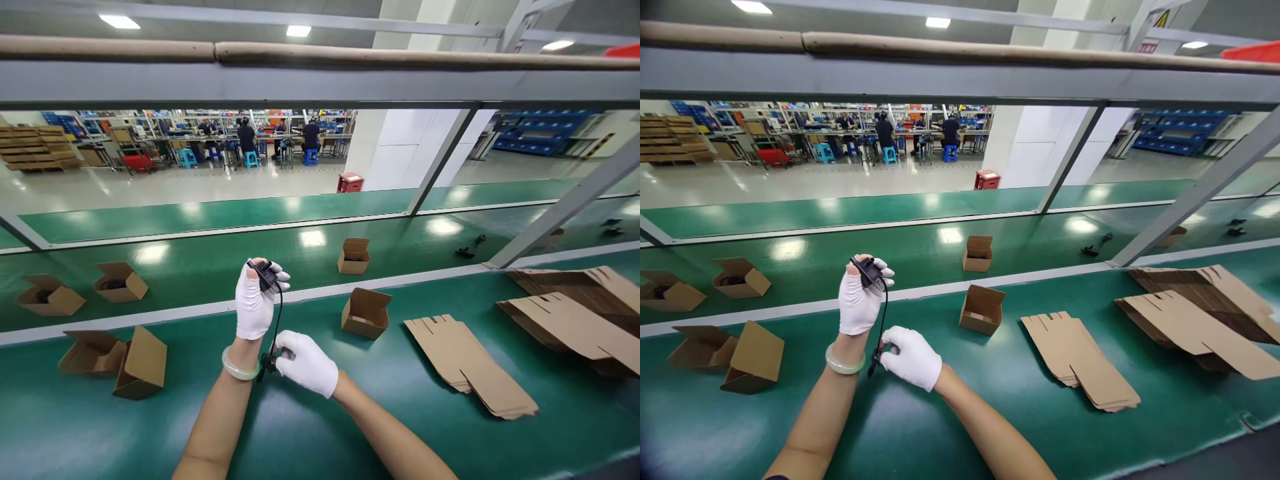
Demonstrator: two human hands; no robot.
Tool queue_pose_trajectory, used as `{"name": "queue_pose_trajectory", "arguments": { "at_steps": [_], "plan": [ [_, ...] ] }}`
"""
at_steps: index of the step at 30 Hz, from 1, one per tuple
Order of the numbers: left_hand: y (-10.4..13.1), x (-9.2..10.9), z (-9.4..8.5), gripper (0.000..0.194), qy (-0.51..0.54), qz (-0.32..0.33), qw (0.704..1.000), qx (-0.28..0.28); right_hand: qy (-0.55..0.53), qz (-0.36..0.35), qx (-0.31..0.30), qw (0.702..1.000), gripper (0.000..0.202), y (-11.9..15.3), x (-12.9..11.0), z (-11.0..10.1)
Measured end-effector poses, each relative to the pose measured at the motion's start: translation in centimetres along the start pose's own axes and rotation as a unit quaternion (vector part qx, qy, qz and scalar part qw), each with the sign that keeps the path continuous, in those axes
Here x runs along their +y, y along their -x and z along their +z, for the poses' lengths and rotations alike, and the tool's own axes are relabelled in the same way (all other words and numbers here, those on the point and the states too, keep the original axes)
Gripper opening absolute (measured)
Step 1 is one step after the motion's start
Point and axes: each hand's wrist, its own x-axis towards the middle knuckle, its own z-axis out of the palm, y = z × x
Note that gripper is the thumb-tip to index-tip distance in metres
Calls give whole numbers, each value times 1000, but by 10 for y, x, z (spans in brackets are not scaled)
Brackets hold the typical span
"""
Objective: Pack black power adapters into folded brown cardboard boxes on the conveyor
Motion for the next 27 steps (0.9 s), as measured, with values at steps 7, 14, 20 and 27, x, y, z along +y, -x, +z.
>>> {"name": "queue_pose_trajectory", "arguments": {
  "at_steps": [7,14,20,27],
  "plan": [
    [6,-13,4,34,-12,-1,1000,14,-51,42,-10,998,34,15,3,8],
    [12,-23,-1,35,-160,-59,984,-56,-166,30,341,925,29,27,-9,-38],
    [31,-42,10,29,-326,-59,930,-156,-152,52,325,932,33,26,-10,-80],
    [40,-77,15,47,-336,-76,906,-248,-114,38,440,890,22,54,9,-100]
  ]
}}
